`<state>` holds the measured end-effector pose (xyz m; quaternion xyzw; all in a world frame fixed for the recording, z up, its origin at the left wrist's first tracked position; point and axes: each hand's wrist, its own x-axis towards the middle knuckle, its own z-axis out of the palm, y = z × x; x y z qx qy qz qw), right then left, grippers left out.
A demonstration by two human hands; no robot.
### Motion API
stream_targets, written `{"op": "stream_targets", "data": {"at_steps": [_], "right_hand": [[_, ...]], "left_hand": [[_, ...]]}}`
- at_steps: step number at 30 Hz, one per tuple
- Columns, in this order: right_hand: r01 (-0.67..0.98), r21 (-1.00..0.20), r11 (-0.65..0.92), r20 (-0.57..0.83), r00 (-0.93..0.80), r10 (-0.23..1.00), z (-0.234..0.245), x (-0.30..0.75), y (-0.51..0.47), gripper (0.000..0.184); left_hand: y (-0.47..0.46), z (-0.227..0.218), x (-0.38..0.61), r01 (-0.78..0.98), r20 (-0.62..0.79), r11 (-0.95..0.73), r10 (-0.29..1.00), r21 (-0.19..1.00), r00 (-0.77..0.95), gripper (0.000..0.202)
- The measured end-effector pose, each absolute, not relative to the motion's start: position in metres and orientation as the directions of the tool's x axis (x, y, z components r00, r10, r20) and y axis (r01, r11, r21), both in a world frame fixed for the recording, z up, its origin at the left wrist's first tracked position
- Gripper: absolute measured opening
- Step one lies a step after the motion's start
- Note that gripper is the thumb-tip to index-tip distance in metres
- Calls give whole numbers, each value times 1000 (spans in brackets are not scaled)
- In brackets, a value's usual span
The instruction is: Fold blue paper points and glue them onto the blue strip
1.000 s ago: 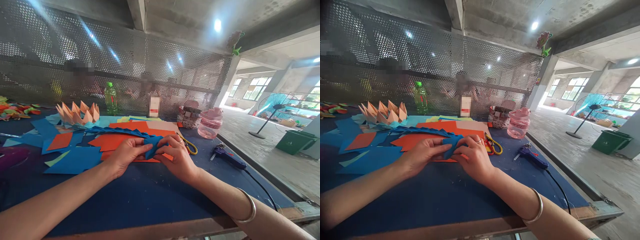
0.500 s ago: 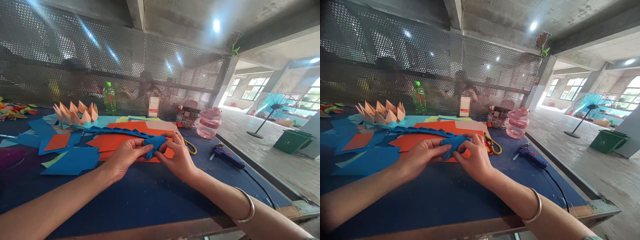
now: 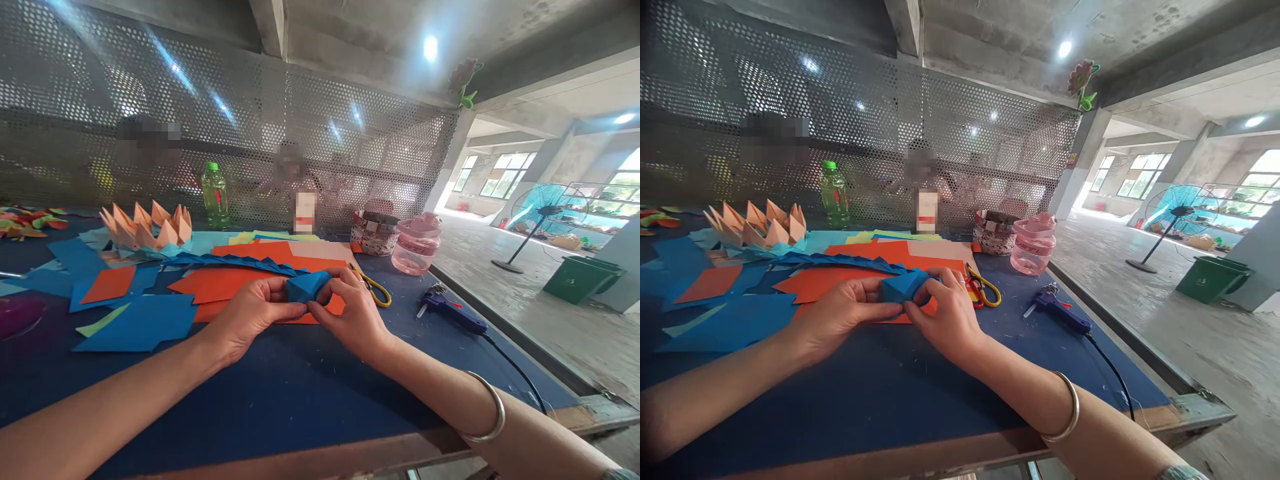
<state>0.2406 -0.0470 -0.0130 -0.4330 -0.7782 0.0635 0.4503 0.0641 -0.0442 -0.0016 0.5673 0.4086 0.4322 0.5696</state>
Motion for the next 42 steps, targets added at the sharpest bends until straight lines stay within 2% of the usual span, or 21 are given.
{"op": "stream_targets", "data": {"at_steps": [4,5,8,11,14,17,24,31,35,42], "right_hand": [[602,-523,604,640,-191,744,-16,240,-46,15],[590,-555,587,633,-158,758,-16,240,-45,21],[485,-699,525,576,-53,816,-19,240,-43,54],[304,-853,424,418,-85,904,-21,241,-38,74],[172,-947,271,237,-194,952,-23,244,-34,81],[149,-957,249,212,-231,950,-22,246,-32,81],[309,-893,327,286,-171,943,-17,246,-38,66],[240,-909,341,323,-110,940,-17,244,-39,56],[242,-900,364,351,-95,931,-18,243,-38,56],[299,-879,371,339,-156,928,-17,243,-41,59]], "left_hand": [[-46,1,66,-28,52,-46,961,999,272,32],[-46,1,66,-27,50,-45,964,999,261,33],[-47,3,67,-22,55,-51,965,998,257,37],[-46,3,68,5,76,-80,959,997,275,37],[-44,4,67,38,85,-100,953,994,291,34],[-43,4,66,54,79,-100,952,994,297,33],[-42,4,66,72,90,-118,946,990,311,37],[-42,4,63,17,28,-35,946,999,324,33],[-43,-1,62,95,-57,27,943,995,327,25],[-42,0,62,237,-17,-58,953,970,302,28]]}}
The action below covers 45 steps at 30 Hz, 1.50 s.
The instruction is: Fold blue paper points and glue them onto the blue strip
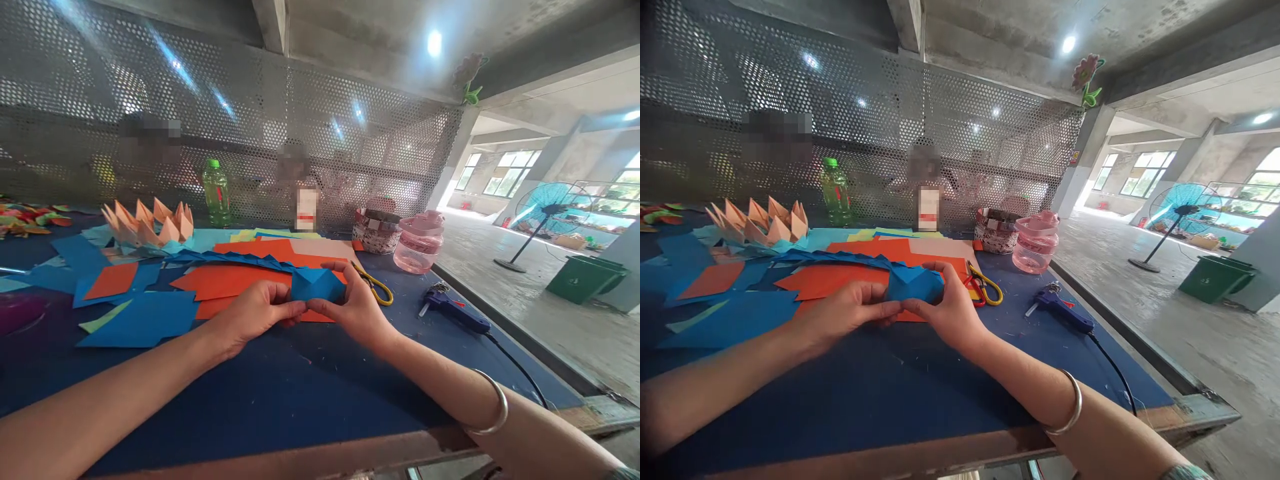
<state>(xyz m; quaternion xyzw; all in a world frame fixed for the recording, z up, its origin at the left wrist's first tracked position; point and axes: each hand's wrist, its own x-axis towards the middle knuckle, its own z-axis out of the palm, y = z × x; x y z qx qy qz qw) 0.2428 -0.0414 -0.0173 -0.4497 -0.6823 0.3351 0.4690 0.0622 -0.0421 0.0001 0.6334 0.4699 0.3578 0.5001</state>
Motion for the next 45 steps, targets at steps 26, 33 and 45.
{"op": "stream_targets", "data": {"at_steps": [26,33,45], "right_hand": [[342,-731,590,464,-386,798,-18,243,-46,49],[470,-442,764,614,-462,640,-16,247,-43,52],[480,-445,756,648,-411,641,-16,248,-39,25]], "left_hand": [[-30,6,49,-103,-89,114,972,988,216,17],[-31,10,53,-156,-130,161,973,975,188,8],[-33,7,52,-119,-122,157,958,980,259,31]]}}
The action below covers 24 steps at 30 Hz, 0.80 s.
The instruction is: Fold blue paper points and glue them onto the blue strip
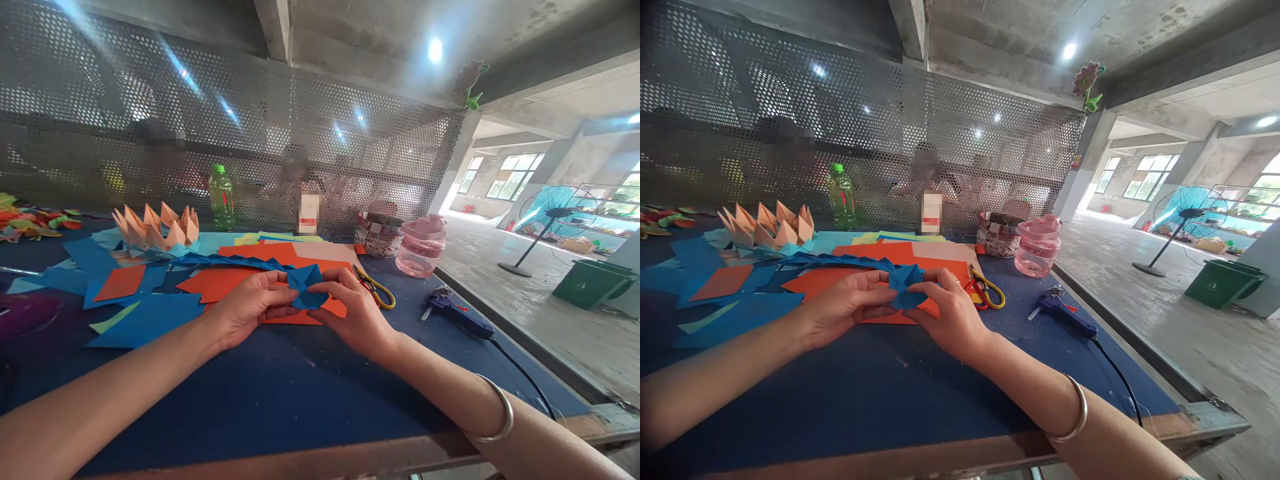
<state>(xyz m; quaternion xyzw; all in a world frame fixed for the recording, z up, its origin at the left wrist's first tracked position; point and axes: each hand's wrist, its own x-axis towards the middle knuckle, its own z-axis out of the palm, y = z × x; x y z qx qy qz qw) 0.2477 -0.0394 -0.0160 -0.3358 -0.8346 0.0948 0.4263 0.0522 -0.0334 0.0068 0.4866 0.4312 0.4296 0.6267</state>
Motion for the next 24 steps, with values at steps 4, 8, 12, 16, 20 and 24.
{"op": "stream_targets", "data": {"at_steps": [4,8,12,16,20,24], "right_hand": [[474,-485,734,660,-352,664,-17,248,-37,11],[453,-581,677,618,-297,728,-19,248,-34,13],[379,-711,592,534,-257,806,-23,246,-32,18],[291,-832,472,415,-237,879,-26,245,-31,23],[245,-868,432,381,-229,896,-27,244,-30,25],[237,-878,415,367,-223,903,-28,244,-30,25]], "left_hand": [[-35,5,52,-51,-84,101,959,994,271,35],[-37,3,54,-29,-52,64,949,998,310,40],[-39,2,58,-17,-36,45,938,999,344,45],[-42,4,61,-4,-16,19,938,1000,347,47],[-44,6,64,14,-24,21,943,1000,331,47],[-44,5,65,31,-10,-1,942,1000,336,47]]}}
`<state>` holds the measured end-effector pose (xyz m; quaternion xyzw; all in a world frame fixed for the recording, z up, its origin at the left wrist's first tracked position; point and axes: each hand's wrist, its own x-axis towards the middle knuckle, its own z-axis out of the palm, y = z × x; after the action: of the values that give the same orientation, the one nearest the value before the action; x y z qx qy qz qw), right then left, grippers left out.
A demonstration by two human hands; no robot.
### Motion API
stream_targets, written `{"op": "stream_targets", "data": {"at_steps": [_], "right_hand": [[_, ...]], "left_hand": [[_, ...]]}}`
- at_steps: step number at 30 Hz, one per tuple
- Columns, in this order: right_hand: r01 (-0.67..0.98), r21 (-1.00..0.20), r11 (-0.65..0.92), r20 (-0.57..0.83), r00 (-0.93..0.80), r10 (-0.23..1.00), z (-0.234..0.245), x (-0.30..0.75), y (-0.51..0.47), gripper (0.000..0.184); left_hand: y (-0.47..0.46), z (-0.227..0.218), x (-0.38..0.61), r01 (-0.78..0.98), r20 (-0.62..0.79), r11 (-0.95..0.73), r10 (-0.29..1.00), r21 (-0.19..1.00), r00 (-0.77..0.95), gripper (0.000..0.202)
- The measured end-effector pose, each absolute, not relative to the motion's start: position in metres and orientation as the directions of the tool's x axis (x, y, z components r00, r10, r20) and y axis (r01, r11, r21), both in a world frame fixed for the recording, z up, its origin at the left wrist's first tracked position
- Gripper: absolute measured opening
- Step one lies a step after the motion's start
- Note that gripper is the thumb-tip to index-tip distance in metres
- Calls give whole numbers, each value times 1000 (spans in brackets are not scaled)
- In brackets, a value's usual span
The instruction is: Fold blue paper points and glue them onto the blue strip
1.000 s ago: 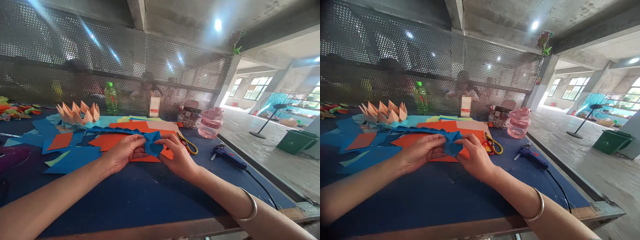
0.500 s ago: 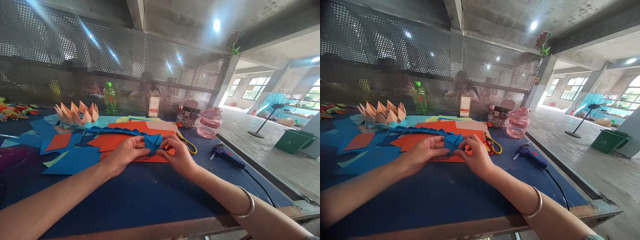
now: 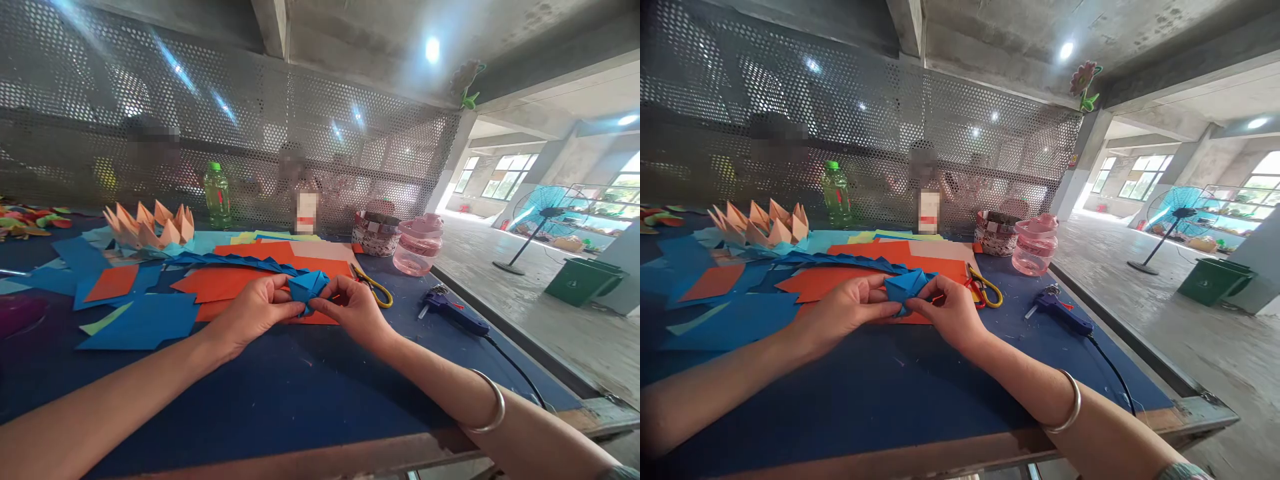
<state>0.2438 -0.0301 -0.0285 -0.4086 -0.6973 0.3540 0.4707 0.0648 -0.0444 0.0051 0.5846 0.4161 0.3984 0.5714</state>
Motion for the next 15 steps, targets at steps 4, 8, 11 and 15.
{"op": "stream_targets", "data": {"at_steps": [4,8,11,15], "right_hand": [[243,-881,405,359,-212,909,-29,244,-30,26],[264,-872,411,370,-194,909,-27,244,-31,27],[271,-870,412,376,-176,910,-26,243,-32,25],[289,-861,420,387,-164,907,-25,243,-33,24]], "left_hand": [[-46,4,64,30,-2,-9,937,1000,350,49],[-46,3,64,34,5,-19,932,999,364,47],[-46,3,63,31,8,-20,930,999,368,47],[-45,2,63,27,4,-15,931,1000,364,48]]}}
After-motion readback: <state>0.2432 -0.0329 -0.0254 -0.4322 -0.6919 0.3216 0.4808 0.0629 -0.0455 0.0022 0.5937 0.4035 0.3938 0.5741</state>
